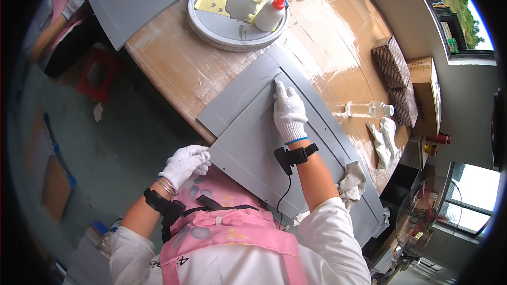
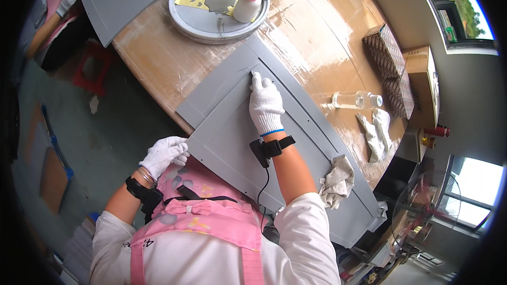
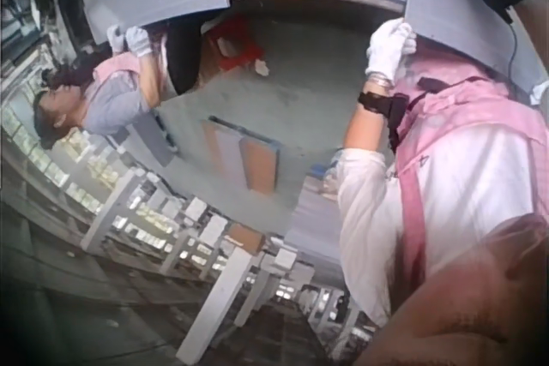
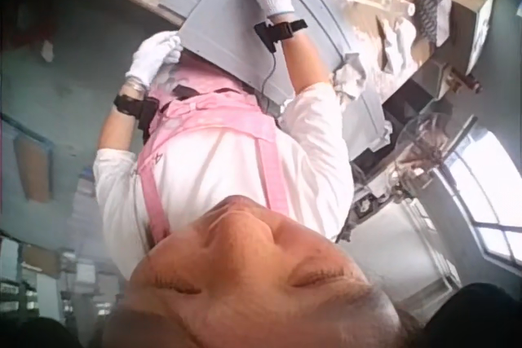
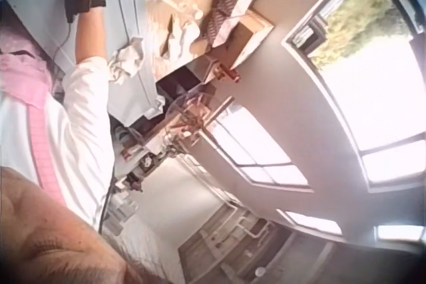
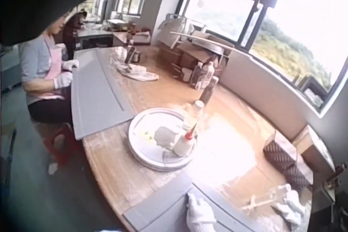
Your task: Sand a grey furniture panel using a blue sanding block and a white cloth.
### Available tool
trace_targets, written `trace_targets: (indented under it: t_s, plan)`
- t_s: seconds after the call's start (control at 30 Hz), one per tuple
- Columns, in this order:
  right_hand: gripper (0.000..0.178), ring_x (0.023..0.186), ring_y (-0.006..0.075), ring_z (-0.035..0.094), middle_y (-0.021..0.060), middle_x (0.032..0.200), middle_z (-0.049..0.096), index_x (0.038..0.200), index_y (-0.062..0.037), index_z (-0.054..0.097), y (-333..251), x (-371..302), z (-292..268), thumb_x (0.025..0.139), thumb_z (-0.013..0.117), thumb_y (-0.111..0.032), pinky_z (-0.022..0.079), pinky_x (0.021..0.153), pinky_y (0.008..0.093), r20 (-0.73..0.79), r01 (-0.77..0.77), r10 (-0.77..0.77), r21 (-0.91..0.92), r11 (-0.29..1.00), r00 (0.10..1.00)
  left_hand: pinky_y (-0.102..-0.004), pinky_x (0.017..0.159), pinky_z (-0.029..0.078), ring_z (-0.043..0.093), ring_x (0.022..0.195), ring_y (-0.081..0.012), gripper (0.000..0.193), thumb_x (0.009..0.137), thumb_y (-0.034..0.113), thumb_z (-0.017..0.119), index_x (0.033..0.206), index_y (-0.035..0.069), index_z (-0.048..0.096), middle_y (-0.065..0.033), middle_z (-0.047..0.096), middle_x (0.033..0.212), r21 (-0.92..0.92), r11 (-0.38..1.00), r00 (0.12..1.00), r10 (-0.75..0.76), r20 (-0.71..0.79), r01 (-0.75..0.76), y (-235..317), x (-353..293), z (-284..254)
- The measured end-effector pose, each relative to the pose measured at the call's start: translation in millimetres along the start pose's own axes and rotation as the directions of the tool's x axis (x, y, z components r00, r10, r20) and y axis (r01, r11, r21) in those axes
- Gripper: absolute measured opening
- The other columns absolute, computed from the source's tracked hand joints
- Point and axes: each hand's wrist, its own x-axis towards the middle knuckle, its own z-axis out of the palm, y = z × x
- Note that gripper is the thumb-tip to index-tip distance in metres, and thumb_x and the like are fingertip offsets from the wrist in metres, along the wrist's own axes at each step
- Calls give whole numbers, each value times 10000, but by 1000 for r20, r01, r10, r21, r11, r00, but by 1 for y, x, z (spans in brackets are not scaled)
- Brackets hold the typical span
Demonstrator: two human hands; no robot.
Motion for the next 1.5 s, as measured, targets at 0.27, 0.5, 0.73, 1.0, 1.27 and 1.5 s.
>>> trace_targets:
  t_s: [0.27, 0.5, 0.73, 1.0, 1.27, 1.5]
  plan:
    - [515, 836, 331, 647, 132, 943, 616, 1301, -74, 547, 23, 14, -5, 803, 576, 54, 544, 726, 417, -106, -28, 38, 97, 995, 994, -213, 609, 488, 546, 705, -102, 330, 980, -27, 478, 1308, -60, 488, -70, 580, 944, -117, 993, 999, -9, -32, 6, -3, 2, 9]
    - [513, 838, 339, 642, 122, 929, 616, 1294, -78, 547, 21, 15, -4, 796, 564, 47, 535, 716, 425, 13, 160, -163, 108, 981, 987, -213, 612, 492, 546, 705, -98, 330, 978, -26, 474, 1306, -57, 493, -67, 579, 939, -82, 997, 999, -6, -49, 2, -6, 2, 8]
    - [506, 949, 337, 643, 111, 1017, 615, 1351, -148, 494, 7, 6, -8, 864, 538, -20, 540, 799, 449, 196, 149, -150, 23, 989, 969, -214, 627, 511, 565, 717, -100, 319, 973, -10, 490, 1288, -61, 512, -59, 591, 933, -60, 997, 997, 52, -48, -55, -11, 6, 7]
    - [518, 904, 293, 648, 81, 969, 623, 1343, -101, 528, -14, -10, -1, 840, 540, 21, 550, 750, 399, 206, 113, -95, -76, 991, 974, -237, 654, 552, 607, 724, -108, 293, 977, 16, 512, 1260, -54, 540, -63, 620, 959, -51, 996, 995, 64, -78, -68, -19, 11, 3]
    - [535, 855, 325, 648, 111, 963, 622, 1347, -83, 514, 0, -3, -3, 828, 533, 43, 546, 723, 422, 84, 41, -45, 53, 998, 995, -244, 670, 565, 623, 750, -115, 293, 986, 41, 534, 1265, -50, 544, -62, 622, 965, -96, 990, 994, 103, -41, -106, -23, 10, 2]
    - [508, 899, 343, 651, 131, 1051, 602, 1376, -135, 465, -21, -22, -3, 884, 529, -25, 553, 749, 446, 178, 12, -30, 101, 995, 984, -292, 690, 577, 651, 736, -146, 340, 995, 113, 557, 1298, -42, 536, -84, 650, 929, -110, 983, 989, 141, -32, -144, -34, 16, -3]
